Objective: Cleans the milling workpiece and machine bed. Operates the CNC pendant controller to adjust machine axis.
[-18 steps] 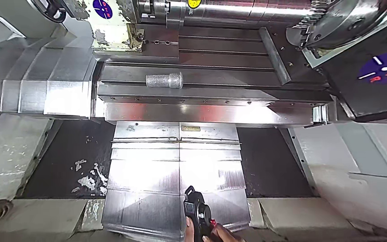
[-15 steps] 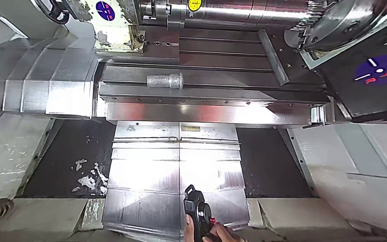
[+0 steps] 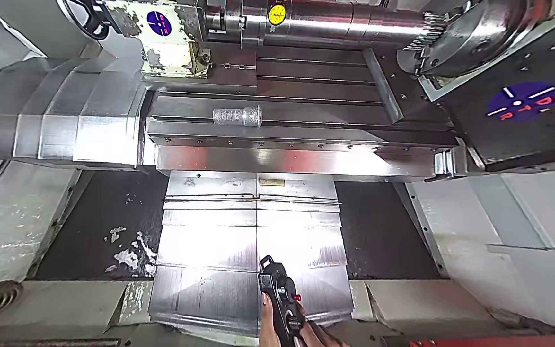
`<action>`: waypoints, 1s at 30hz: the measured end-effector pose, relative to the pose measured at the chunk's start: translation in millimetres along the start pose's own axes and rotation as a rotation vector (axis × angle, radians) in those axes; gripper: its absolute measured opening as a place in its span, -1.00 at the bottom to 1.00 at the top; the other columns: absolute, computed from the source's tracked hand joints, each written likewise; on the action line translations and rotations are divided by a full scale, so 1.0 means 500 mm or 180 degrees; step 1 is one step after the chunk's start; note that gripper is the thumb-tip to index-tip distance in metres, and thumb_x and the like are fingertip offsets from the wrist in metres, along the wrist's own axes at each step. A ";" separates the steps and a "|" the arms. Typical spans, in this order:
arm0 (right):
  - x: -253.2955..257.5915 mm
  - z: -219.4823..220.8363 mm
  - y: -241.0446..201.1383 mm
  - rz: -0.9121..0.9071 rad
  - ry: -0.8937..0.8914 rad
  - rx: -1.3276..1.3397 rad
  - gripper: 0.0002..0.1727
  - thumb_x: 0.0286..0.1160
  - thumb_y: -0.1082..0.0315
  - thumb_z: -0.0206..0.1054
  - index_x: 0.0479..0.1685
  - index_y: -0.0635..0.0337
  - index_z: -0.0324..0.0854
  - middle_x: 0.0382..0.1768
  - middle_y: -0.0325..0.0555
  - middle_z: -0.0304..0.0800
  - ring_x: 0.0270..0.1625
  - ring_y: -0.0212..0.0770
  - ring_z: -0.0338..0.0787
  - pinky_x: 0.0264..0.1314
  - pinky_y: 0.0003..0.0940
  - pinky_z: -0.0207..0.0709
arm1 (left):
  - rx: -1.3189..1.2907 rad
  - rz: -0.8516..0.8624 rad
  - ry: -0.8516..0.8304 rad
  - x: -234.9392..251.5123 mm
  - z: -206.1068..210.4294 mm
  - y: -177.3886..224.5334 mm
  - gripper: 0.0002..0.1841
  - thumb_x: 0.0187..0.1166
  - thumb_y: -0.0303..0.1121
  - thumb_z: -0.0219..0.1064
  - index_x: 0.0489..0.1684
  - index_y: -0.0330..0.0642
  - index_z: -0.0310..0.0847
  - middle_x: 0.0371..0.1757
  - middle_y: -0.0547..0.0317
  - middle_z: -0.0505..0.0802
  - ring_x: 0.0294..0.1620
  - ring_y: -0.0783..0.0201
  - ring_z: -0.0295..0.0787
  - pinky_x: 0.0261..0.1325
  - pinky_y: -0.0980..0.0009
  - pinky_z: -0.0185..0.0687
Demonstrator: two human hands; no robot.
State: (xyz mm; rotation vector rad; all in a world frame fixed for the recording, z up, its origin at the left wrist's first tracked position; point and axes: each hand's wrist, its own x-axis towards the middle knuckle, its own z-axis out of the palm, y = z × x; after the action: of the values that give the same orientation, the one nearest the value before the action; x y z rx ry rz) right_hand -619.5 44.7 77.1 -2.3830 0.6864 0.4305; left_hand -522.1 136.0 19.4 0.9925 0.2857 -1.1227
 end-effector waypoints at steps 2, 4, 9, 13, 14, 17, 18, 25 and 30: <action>-0.002 0.017 -0.002 0.0130 0.0194 -0.0063 -0.50 0.82 0.07 0.02 -0.06 0.33 0.74 -0.25 0.19 0.86 -0.22 0.20 0.91 -0.28 0.15 0.73 | 0.0024 -0.0026 -0.0006 0.004 -0.002 -0.004 -0.16 0.72 0.33 -0.51 0.36 -0.29 0.33 -0.10 0.10 0.90 -0.05 0.20 0.88 0.16 0.20 0.79; -0.005 0.022 -0.001 0.0235 0.0206 -0.0096 -0.39 0.83 -0.07 0.01 -0.14 0.32 0.75 -0.35 0.17 0.85 -0.28 0.21 0.90 -0.32 0.18 0.70 | 0.0052 -0.0063 -0.0038 0.006 -0.006 -0.008 -0.13 0.70 0.36 -0.51 0.32 -0.30 0.35 -0.11 0.07 0.90 -0.08 0.18 0.89 0.14 0.18 0.80; 0.002 -0.025 0.010 0.0459 -0.0075 0.0017 -0.17 0.59 -0.41 0.09 -0.25 0.31 0.78 -0.32 0.19 0.86 -0.25 0.25 0.88 -0.28 0.30 0.66 | 0.0042 -0.0106 -0.0142 -0.002 -0.008 -0.010 -0.15 0.69 0.38 -0.38 0.37 -0.28 0.34 -0.05 0.11 0.89 0.00 0.23 0.86 0.19 0.19 0.78; 0.017 -0.078 0.008 0.0260 0.0744 0.0641 -0.27 0.46 -0.21 0.44 0.25 0.34 0.64 0.11 0.29 0.76 -0.17 0.09 0.88 -0.22 0.05 0.76 | 0.0325 -0.0065 -0.0233 -0.018 -0.001 0.003 -0.26 0.76 0.24 -0.38 0.38 -0.29 0.34 -0.05 0.26 0.90 0.01 0.40 0.85 0.19 0.30 0.77; 0.024 -0.083 0.008 0.0049 0.0842 0.0816 -0.30 0.48 -0.08 0.48 0.40 0.31 0.58 0.31 0.33 0.66 -0.05 0.04 0.88 -0.10 -0.04 0.80 | 0.0442 -0.0095 -0.0288 -0.022 -0.001 0.005 -0.29 0.79 0.16 -0.44 0.41 -0.32 0.30 -0.02 0.27 0.88 0.04 0.43 0.83 0.21 0.32 0.76; 0.040 -0.079 0.014 -0.0410 0.0786 0.1040 -0.50 0.50 0.20 0.47 0.40 0.18 0.62 0.47 0.34 0.54 0.23 0.08 0.80 0.18 -0.08 0.75 | 0.0667 0.0010 -0.0457 -0.035 -0.001 0.004 -0.28 0.81 0.16 -0.38 0.50 -0.36 0.21 0.11 0.35 0.83 0.15 0.55 0.76 0.32 0.40 0.69; 0.042 -0.075 0.017 -0.0464 0.0800 0.1083 -0.55 0.48 0.24 0.48 0.34 0.17 0.67 0.41 0.32 0.59 0.21 0.07 0.80 0.18 -0.10 0.74 | 0.0703 0.0072 -0.0489 -0.037 -0.004 0.003 -0.24 0.79 0.23 -0.33 0.52 -0.37 0.19 0.15 0.36 0.82 0.19 0.57 0.74 0.36 0.41 0.66; 0.038 -0.075 0.004 0.0056 0.1067 0.1150 -0.52 0.37 0.15 0.57 0.19 0.28 0.72 0.04 0.21 0.77 -0.10 -0.03 0.85 -0.08 -0.13 0.78 | 0.0899 0.0190 -0.0504 -0.042 -0.002 0.000 -0.11 0.72 0.36 -0.25 0.52 -0.45 0.13 0.15 0.32 0.81 0.16 0.59 0.75 0.37 0.41 0.67; 0.039 -0.067 -0.013 0.0650 0.1209 0.1155 -0.54 0.50 0.02 0.42 0.01 0.32 0.73 -0.31 0.04 0.86 -0.39 -0.08 0.84 -0.30 -0.05 0.73 | 0.1178 0.0245 -0.0499 -0.046 -0.005 -0.002 -0.03 0.73 0.35 -0.32 0.59 -0.59 0.01 0.31 0.11 0.70 0.31 0.59 0.64 0.49 0.43 0.55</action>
State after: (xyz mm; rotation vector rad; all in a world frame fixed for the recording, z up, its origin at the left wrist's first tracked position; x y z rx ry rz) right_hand -595.4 20.6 96.7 -2.0696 1.0841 -0.0711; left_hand -532.7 152.3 32.4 1.2207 -0.0911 -1.1994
